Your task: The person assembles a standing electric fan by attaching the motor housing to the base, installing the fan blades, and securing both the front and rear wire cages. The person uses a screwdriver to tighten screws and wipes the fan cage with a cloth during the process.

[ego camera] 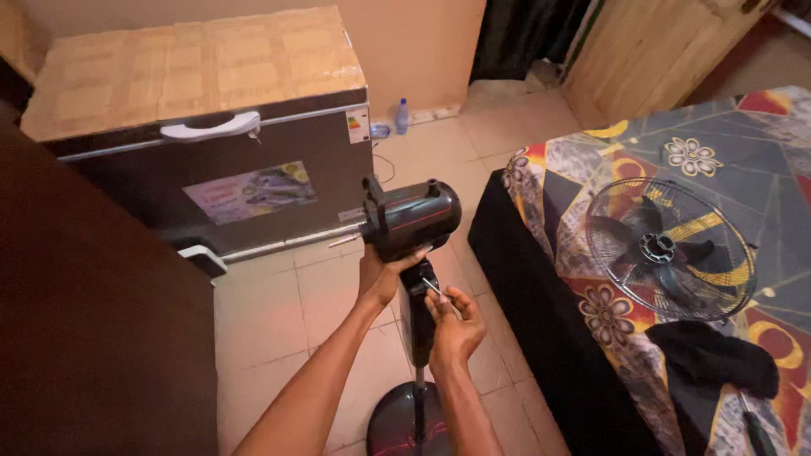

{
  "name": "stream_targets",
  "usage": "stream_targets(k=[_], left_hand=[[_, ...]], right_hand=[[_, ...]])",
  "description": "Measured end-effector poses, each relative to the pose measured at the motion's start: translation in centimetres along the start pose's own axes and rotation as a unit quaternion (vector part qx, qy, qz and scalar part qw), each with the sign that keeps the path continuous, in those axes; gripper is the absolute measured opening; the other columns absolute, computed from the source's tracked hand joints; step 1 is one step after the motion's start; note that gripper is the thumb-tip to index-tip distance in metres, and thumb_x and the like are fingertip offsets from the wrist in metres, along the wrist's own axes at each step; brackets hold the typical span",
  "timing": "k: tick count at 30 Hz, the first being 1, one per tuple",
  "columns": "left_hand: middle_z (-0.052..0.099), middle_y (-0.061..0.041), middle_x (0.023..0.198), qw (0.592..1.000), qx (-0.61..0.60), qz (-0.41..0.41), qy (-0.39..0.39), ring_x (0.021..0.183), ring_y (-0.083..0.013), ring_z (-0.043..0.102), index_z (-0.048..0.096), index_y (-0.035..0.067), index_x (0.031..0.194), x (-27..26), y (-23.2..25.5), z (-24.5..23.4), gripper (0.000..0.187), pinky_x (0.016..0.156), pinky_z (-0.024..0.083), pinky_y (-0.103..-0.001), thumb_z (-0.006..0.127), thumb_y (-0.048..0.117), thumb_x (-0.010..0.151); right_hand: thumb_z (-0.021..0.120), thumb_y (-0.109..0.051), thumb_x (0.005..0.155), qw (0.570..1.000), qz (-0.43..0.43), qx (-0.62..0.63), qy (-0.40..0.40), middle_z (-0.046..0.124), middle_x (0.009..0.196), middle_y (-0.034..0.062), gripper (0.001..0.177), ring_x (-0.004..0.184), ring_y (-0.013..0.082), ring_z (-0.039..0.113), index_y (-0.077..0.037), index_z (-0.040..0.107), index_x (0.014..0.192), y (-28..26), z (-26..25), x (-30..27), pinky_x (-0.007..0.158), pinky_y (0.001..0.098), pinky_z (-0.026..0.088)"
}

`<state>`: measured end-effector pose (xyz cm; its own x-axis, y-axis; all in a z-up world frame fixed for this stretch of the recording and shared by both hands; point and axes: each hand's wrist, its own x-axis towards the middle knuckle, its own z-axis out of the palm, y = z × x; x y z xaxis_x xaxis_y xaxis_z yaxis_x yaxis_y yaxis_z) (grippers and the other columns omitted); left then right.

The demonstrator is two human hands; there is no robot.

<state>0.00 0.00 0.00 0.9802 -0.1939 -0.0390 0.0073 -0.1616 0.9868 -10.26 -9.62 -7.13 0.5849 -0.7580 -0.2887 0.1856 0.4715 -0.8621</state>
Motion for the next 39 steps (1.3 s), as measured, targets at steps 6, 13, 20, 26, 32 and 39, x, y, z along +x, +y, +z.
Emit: stream_targets(k=[6,13,20,26,32,39], left_hand=[[0.080,-0.010,0.110,0.999,-0.031,-0.041,0.009,0.102,-0.0203,0.076,0.068,0.005,0.119,0.4,-2.1,-1.7,0.062,0.093,0.056,-0.033,0.089,0.030,0.067],[0.080,-0.009,0.109,0.997,-0.070,0.003,-0.021,0.101,-0.0197,0.075,0.074,0.005,0.115,0.5,-1.9,-2.8,0.055,0.093,0.056,-0.033,0.089,0.029,0.068],[0.080,-0.009,0.107,0.999,-0.043,-0.008,-0.025,0.099,-0.0187,0.076,0.070,0.008,0.114,0.4,-1.3,-3.7,0.056,0.089,0.057,-0.033,0.089,0.030,0.066],[0.082,-0.009,0.103,0.999,-0.025,0.001,-0.044,0.097,-0.0181,0.077,0.078,0.007,0.108,1.2,-3.5,-3.8,0.048,0.088,0.057,-0.032,0.087,0.033,0.069],[0.079,-0.011,0.104,0.995,-0.073,-0.021,-0.057,0.094,-0.0188,0.075,0.073,0.002,0.111,0.2,-4.8,-3.0,0.053,0.086,0.057,-0.032,0.088,0.033,0.071],[0.081,-0.009,0.104,0.999,0.030,-0.041,-0.016,0.096,-0.0186,0.077,0.080,0.007,0.108,-2.8,-1.5,-3.2,0.049,0.087,0.058,-0.033,0.086,0.035,0.068]], right_hand=[[0.069,0.012,0.087,0.995,-0.086,-0.015,0.039,0.072,0.102,0.0156,0.019,0.088,0.0209,0.074,0.008,0.069,0.106,1.0,3.2,-1.9,0.082,0.0286,0.062],[0.083,0.012,0.074,0.968,-0.170,-0.169,0.074,0.078,0.095,0.0125,0.028,0.082,0.0173,0.071,0.008,0.075,0.101,0.2,3.7,-4.7,0.076,0.0272,0.058],[0.081,0.009,0.076,0.993,-0.066,-0.060,0.083,0.076,0.091,0.0150,0.029,0.077,0.0198,0.077,0.009,0.069,0.102,-0.2,6.0,-5.5,0.070,0.0310,0.064],[0.075,-0.006,0.088,0.979,-0.062,-0.195,0.019,0.077,0.080,0.0126,0.027,0.069,0.0202,0.076,0.002,0.065,0.111,-2.3,6.2,-6.1,0.062,0.0293,0.061],[0.067,-0.017,0.097,0.829,-0.214,-0.515,-0.020,0.071,0.076,0.0239,0.023,0.067,0.0392,0.071,0.002,0.058,0.105,-2.6,5.3,-6.9,0.061,0.0511,0.052],[0.061,-0.020,0.093,0.775,-0.295,-0.546,-0.119,0.069,0.081,0.0279,0.024,0.075,0.0503,0.067,0.002,0.057,0.101,-3.7,2.6,-7.0,0.066,0.0589,0.049]])
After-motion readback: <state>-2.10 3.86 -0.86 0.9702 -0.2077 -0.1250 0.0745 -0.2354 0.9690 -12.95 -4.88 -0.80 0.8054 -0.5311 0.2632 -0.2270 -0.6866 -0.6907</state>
